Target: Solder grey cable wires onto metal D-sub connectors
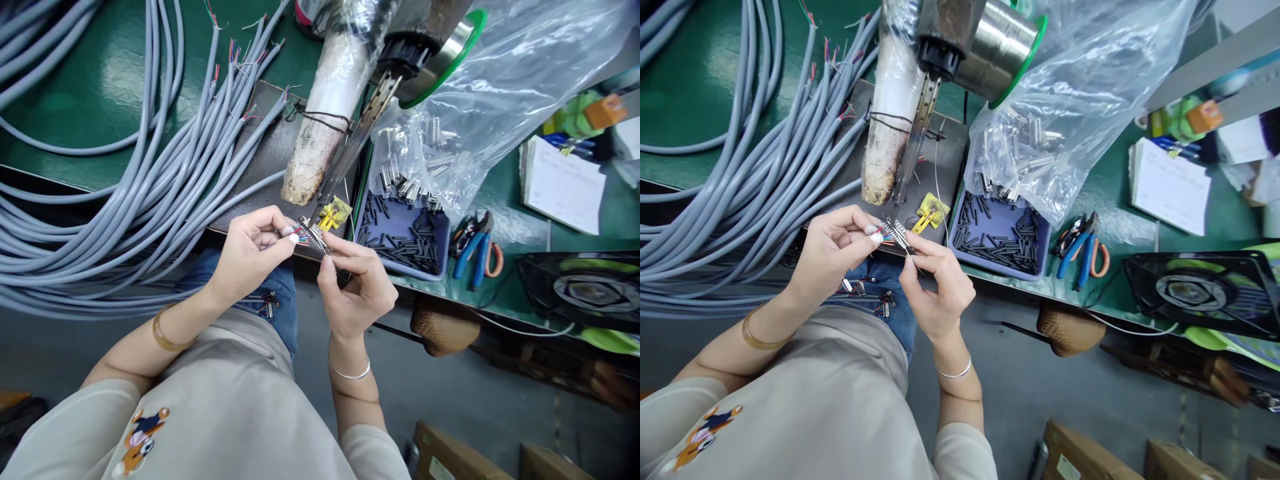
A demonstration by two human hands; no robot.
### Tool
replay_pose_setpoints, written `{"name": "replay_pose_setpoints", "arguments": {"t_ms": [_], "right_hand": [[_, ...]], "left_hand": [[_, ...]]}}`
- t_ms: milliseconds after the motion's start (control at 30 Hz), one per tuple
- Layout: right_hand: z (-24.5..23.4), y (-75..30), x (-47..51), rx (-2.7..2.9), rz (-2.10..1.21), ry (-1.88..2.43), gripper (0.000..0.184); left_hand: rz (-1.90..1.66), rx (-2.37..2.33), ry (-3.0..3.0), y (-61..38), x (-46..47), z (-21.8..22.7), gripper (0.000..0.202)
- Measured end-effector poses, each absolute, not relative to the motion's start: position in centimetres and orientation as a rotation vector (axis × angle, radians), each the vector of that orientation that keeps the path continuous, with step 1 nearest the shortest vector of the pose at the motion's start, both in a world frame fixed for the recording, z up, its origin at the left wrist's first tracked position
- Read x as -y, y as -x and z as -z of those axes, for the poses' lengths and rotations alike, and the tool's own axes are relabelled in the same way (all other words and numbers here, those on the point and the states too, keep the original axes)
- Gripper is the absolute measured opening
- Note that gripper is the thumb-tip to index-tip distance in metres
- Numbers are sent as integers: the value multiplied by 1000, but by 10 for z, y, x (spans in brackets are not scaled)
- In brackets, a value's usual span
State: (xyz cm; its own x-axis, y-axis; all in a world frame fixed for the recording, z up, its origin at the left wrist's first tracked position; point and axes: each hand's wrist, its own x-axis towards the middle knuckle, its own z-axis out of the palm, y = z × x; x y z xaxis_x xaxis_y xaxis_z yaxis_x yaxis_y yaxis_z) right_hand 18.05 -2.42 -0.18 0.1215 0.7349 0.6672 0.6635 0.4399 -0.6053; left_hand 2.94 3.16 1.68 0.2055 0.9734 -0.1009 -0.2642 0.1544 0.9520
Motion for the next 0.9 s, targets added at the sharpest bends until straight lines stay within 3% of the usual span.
{"name": "replay_pose_setpoints", "arguments": {"t_ms": [800, 900], "right_hand": [[-1, -182, 23, 1736, 164, 1219, 22], [-1, -183, 24, 1686, 80, 1248, 22]], "left_hand": [[-1084, -959, -1057, -29, -34, -17, 12], [-1041, -962, -1039, -27, -32, -15, 13]]}}
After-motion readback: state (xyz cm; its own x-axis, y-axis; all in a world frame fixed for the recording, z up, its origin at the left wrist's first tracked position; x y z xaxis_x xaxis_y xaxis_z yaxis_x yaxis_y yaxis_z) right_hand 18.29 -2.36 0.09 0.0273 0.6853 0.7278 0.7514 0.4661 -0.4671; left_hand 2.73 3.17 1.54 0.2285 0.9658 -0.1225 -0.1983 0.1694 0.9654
